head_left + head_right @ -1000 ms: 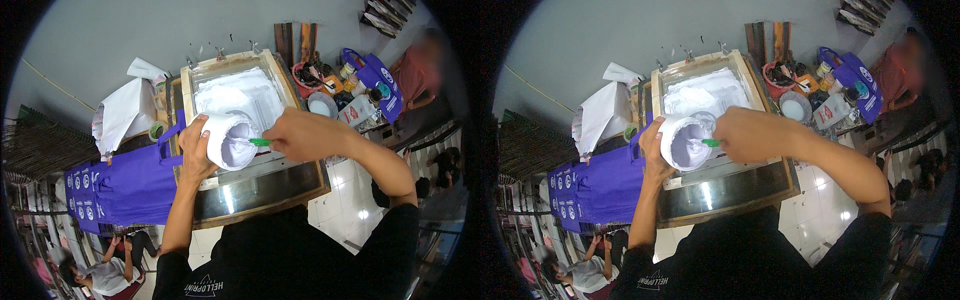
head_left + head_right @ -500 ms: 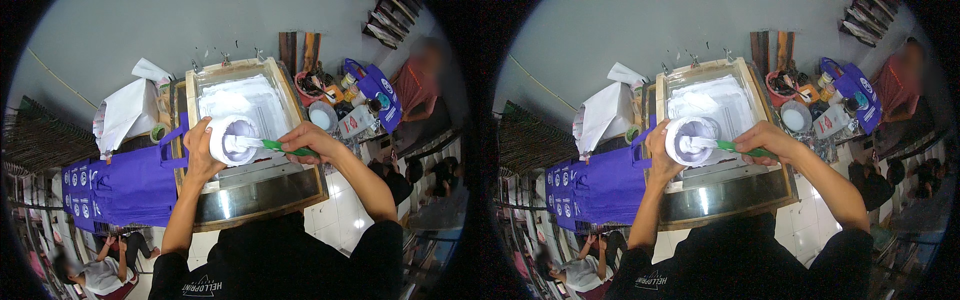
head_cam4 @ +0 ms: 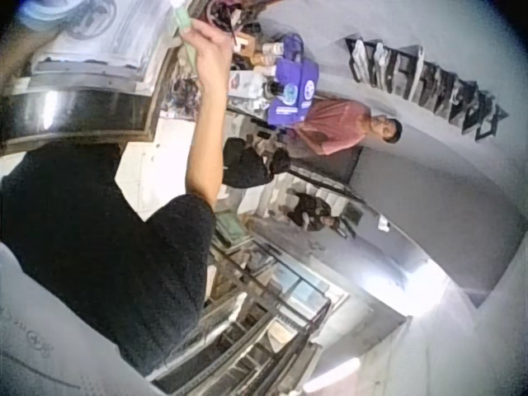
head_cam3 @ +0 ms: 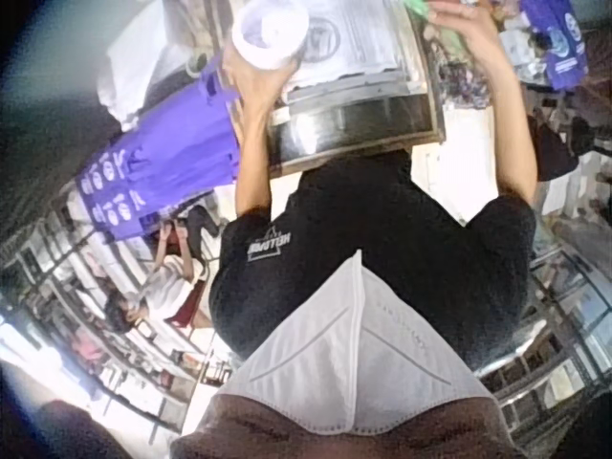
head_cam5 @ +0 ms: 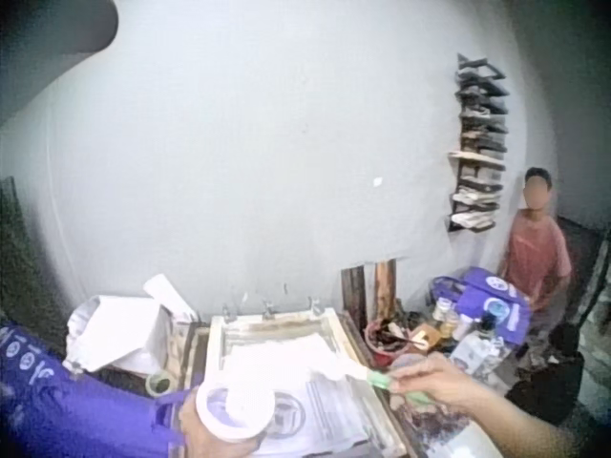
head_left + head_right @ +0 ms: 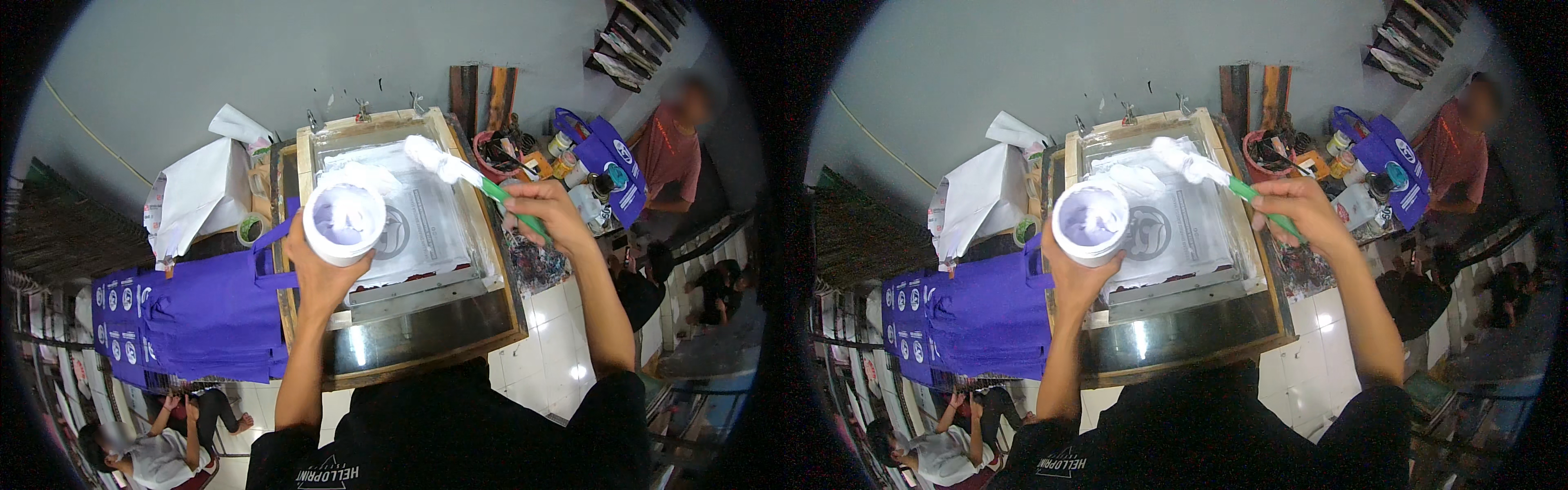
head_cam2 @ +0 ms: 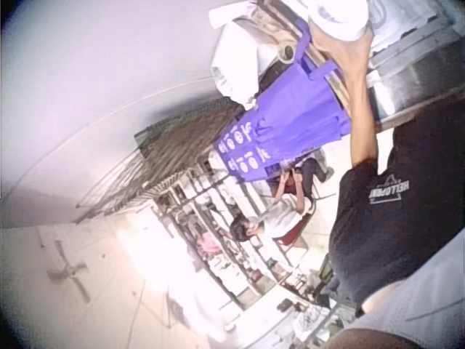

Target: The person performs screen printing on purple tote bags. They place a bag onto a printing board, lower a stencil frame, use a squeegee to spread white ink across the screen, and then lift the frame and stack the finished bag.

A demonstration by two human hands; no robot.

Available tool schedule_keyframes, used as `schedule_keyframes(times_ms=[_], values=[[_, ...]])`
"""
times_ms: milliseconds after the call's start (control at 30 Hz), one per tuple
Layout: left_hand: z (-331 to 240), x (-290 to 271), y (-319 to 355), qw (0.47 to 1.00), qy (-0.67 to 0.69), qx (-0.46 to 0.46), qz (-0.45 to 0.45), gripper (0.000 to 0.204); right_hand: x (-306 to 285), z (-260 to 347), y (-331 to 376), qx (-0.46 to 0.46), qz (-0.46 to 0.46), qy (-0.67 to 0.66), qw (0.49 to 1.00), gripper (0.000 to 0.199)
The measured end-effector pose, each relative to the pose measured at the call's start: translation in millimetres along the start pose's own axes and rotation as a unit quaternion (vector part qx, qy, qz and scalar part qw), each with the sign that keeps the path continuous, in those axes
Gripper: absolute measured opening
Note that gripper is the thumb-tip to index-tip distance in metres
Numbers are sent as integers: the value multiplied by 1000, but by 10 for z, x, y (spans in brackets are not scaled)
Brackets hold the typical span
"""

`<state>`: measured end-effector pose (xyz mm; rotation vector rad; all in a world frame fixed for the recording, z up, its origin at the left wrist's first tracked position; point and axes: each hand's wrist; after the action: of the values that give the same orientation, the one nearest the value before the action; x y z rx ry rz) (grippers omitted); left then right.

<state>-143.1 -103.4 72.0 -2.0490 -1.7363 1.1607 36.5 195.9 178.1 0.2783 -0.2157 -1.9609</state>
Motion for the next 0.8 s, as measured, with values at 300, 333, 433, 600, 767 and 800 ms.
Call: schedule_keyframes(times_ms=[300, 333, 433, 600, 767, 800], values=[[-59, -433, 137, 994, 72, -76, -21, 119, 1219, -1384, -1241, -148, -142, 573, 794, 18], [-78, -473, 137, 994, 77, -82, -16, 119, 1424, -1336, -1231, -153, -102, 582, 792, 17], [-90, -529, 182, 994, 62, -92, -8, 121, 1713, -1143, -1026, -147, -35, 619, 771, 16], [-97, -525, 155, 996, 29, -81, 24, 110, 1420, -372, -367, -68, -23, 585, 808, 20], [-375, -299, -136, 990, -42, -30, 133, 96, 461, 422, 323, -85, -53, 461, 882, 31], [-296, -203, -78, 993, -78, 6, 89, 97, 387, 630, 463, -59, -41, 427, 901, 30]])
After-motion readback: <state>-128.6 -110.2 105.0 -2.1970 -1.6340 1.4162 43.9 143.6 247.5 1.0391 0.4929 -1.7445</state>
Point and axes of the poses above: each hand's wrist, its own y-axis away from the middle knuckle, its own x-axis out of the palm, z = x × y, and after that the axes turned 2 degrees about x, right-handed
